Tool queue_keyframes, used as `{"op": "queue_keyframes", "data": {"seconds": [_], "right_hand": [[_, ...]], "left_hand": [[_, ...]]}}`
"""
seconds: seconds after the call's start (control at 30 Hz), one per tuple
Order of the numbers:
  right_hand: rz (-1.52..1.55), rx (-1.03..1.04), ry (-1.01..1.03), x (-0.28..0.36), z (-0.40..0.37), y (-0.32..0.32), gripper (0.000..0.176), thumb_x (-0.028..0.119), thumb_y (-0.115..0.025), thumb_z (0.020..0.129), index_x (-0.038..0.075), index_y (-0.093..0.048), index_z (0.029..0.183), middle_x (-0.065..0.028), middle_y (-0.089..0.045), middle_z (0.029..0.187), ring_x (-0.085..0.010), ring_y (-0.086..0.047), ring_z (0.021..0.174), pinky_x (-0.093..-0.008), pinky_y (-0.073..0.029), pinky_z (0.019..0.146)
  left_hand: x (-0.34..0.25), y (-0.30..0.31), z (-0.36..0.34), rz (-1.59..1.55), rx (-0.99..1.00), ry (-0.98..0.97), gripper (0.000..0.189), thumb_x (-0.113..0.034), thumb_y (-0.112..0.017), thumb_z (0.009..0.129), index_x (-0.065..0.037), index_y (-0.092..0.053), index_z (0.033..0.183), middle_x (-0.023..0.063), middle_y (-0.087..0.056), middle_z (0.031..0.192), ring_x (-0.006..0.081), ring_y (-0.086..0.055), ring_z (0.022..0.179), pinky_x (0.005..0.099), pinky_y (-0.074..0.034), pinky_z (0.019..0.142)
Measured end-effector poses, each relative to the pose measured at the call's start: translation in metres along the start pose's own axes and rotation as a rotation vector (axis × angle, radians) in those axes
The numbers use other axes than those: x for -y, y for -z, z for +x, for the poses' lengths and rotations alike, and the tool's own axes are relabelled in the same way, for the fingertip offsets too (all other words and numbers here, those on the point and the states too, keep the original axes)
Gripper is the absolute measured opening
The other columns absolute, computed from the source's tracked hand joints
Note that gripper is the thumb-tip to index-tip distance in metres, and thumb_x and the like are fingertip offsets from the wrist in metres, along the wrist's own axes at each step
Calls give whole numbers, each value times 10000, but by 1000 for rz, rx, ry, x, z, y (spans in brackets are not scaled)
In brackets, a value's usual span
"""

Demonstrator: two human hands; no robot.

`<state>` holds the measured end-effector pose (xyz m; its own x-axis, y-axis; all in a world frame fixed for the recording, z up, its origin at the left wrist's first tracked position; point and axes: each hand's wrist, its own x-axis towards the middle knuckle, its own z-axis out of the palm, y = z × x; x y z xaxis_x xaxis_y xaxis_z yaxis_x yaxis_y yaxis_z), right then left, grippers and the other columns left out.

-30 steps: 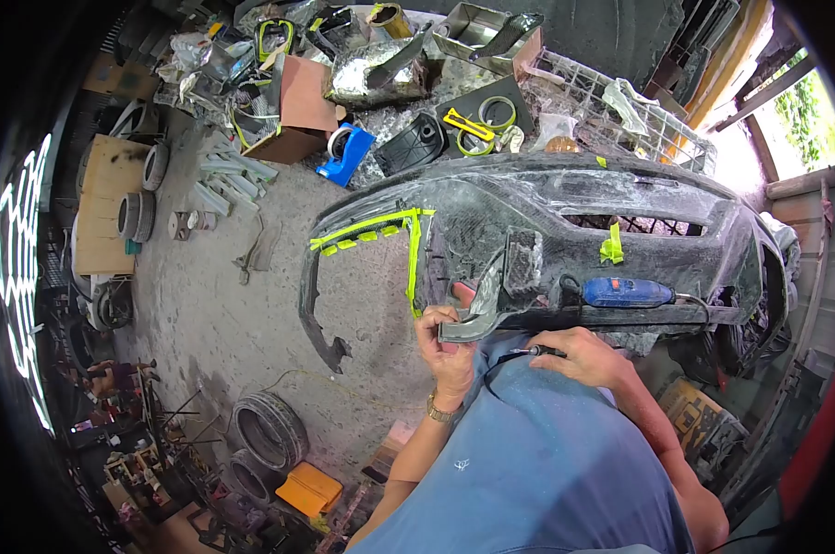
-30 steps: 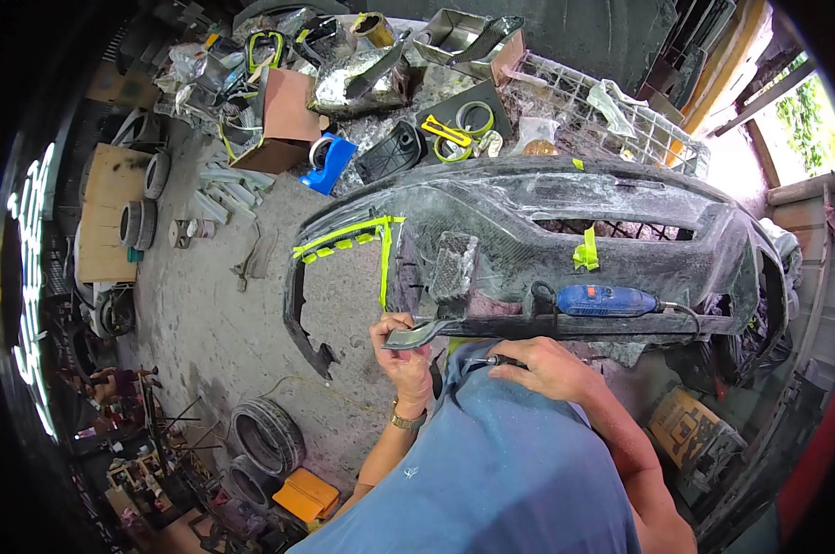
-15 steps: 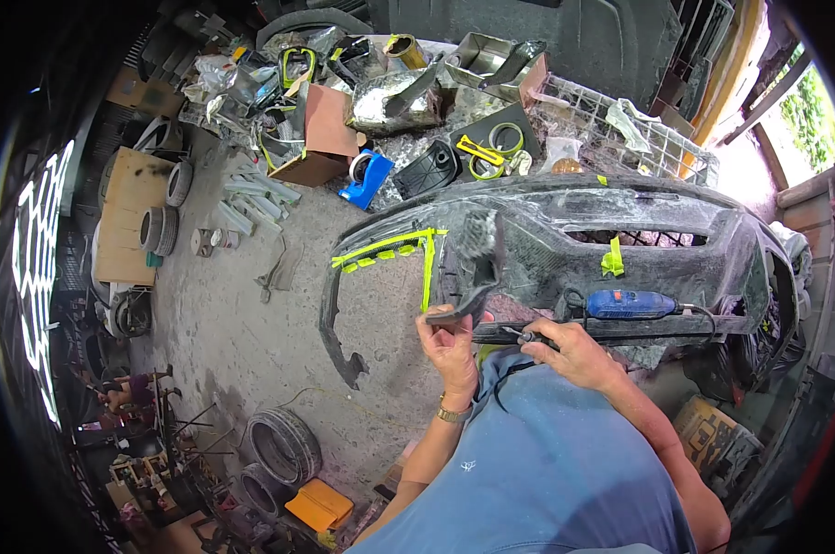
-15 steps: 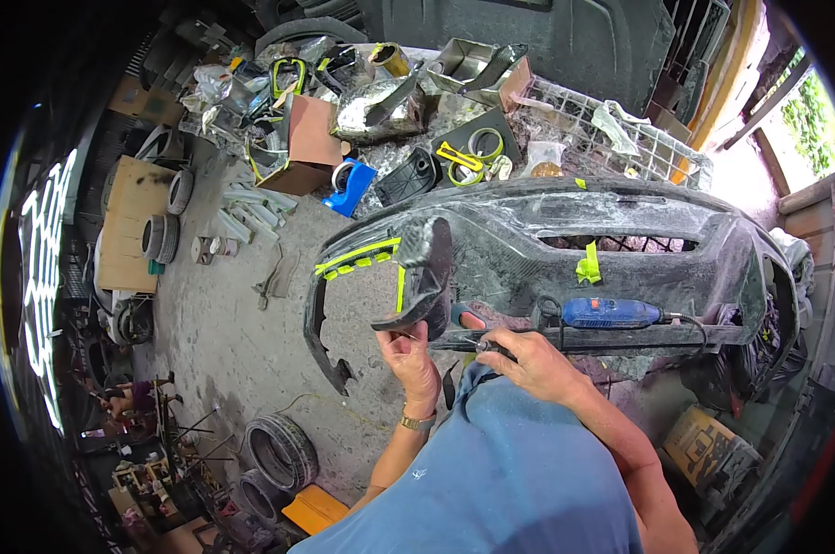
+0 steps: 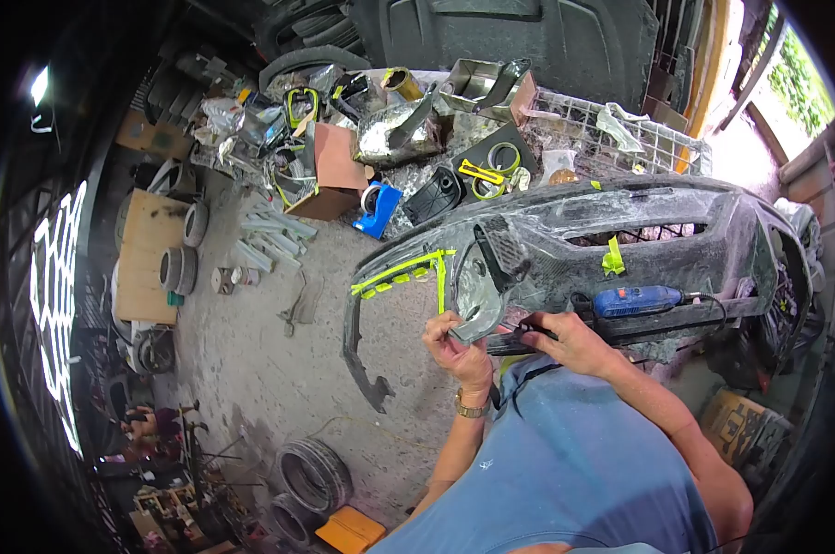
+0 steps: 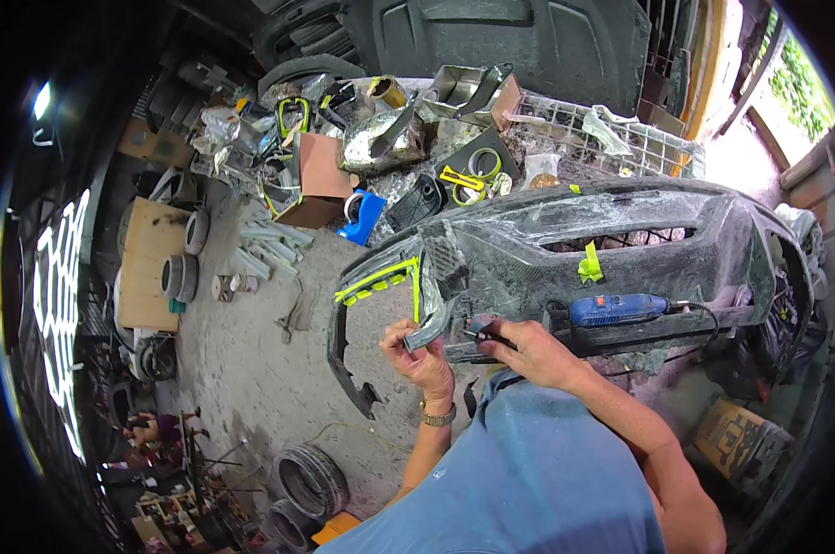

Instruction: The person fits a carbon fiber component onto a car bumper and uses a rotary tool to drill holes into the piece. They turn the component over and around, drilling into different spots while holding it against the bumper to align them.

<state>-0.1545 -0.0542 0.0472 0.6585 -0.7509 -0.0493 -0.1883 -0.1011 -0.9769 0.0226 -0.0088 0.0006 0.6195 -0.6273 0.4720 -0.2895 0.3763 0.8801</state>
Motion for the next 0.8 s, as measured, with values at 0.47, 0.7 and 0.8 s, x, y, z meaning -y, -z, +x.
{"op": "queue_keyframes", "data": {"seconds": [0.47, 0.7, 0.8], "right_hand": [[124, 60, -86, 37, 23, -5, 305, 273, -493, 993, -16, -559, 1070, -103, -637, 676, -200, -589, 483, -341, -467, 483], [140, 92, -186, 47, 34, -5, 332, 298, -495, 988, -24, -561, 1031, -112, -642, 687, -222, -615, 526, -348, -483, 515], [62, 96, -99, 37, 40, -10, 345, 318, -497, 983, -19, -572, 990, -137, -656, 714, -278, -649, 627, -392, -493, 593]], "left_hand": [[-12, -13, 18, -216, -99, 262, 280, 10, -660, 872, -82, -470, 1056, 24, -570, 1066, 106, -541, 954, 268, -448, 801], [-20, -15, 19, -305, -120, 318, 258, -22, -662, 885, -78, -472, 1050, 19, -582, 1013, 105, -541, 926, 267, -435, 814], [-21, -13, 19, -294, -108, 342, 246, -33, -656, 893, -78, -468, 1045, 22, -581, 1013, 109, -540, 922, 267, -436, 810]]}}
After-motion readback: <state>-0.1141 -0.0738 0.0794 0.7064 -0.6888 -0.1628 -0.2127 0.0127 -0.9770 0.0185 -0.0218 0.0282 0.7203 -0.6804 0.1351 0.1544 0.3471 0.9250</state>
